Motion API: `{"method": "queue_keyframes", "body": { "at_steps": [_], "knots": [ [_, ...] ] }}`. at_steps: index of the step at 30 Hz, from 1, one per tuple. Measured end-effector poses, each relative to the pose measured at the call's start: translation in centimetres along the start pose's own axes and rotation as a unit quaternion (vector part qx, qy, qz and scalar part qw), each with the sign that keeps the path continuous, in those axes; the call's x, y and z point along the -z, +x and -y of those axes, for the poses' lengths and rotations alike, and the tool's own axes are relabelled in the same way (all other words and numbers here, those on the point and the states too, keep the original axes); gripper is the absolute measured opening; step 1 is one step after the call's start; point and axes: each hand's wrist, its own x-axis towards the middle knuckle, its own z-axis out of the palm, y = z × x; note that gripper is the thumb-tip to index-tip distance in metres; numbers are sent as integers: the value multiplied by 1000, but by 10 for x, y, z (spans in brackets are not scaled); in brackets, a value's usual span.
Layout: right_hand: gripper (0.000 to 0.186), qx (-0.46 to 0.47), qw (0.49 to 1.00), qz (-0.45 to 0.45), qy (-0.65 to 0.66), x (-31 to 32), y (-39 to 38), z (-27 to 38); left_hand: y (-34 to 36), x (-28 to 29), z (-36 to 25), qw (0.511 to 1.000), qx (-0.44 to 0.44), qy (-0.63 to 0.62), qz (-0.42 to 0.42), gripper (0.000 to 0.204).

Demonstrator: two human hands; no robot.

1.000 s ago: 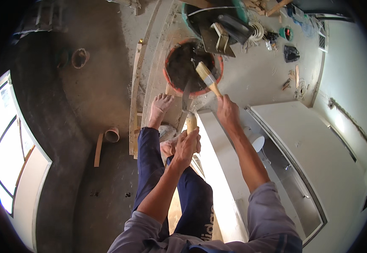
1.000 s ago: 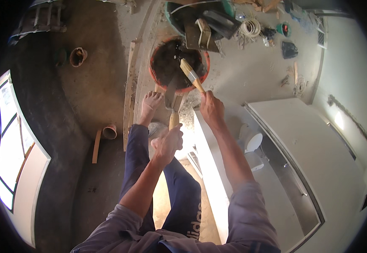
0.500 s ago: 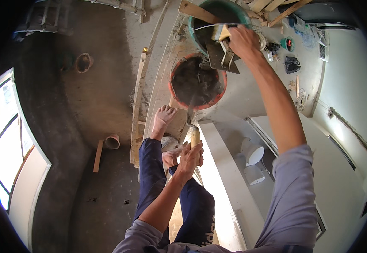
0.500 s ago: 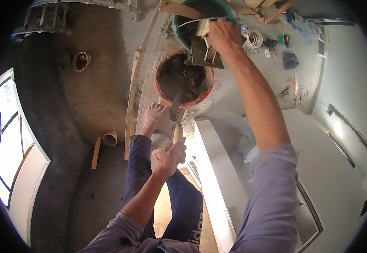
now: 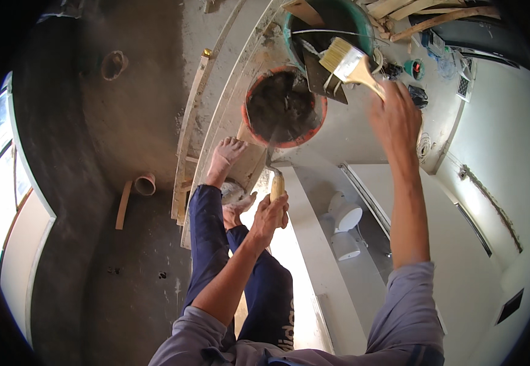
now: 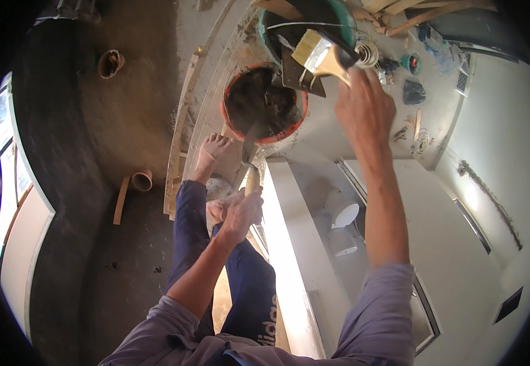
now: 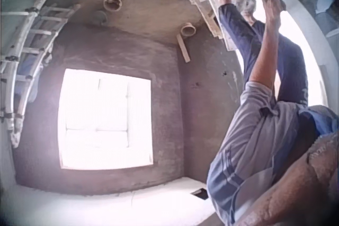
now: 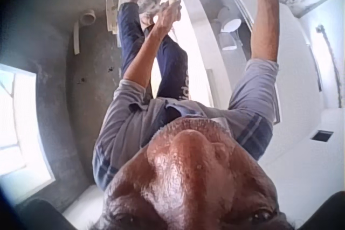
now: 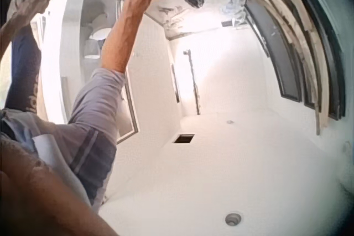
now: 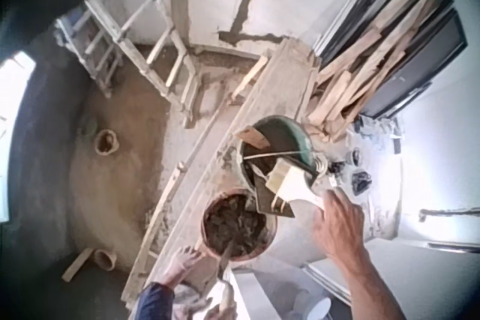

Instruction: The person uses a float to smooth wet plaster onto a wall corner and then uses a trowel to apply more plaster from a bucket.

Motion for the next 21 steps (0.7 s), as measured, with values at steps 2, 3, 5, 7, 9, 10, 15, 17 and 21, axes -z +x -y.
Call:
{"method": "queue_keyframes", "body": {
  "at_steps": [2, 3, 5, 7, 9, 10, 15, 17, 21],
  "knots": [
    [17, -25, 1000, -4, 13, 35, -30, 6, 4, 4, 7, 1000, 4, -11, 8, 25],
    [17, -39, 999, -1, 27, 48, -44, 10, 8, 7, 10, 1000, 9, -20, 20, 33],
    [19, -41, 998, 8, 40, 69, -69, 14, 6, 6, 12, 1000, 14, -4, 17, 32],
    [20, -47, 996, 23, 66, 79, -88, 19, 7, 8, 17, 1000, 16, -6, 3, 32],
    [21, -63, 993, 50, 91, 89, -103, 26, 9, 10, 18, 1000, 24, 4, 14, 32],
    [21, -53, 993, 41, 99, 89, -110, 27, 10, 12, 19, 999, 28, 9, 19, 32],
    [20, -86, 985, 41, 145, 88, -139, 37, 4, 6, 20, 1000, 21, 5, 8, 32],
    [20, -94, 984, 36, 149, 86, -147, 40, 3, 6, 21, 1000, 21, 5, 6, 32],
    [20, -78, 985, 0, 152, 86, -160, 42, 4, 10, 27, 1000, 17, -8, 10, 31]
  ]
}}
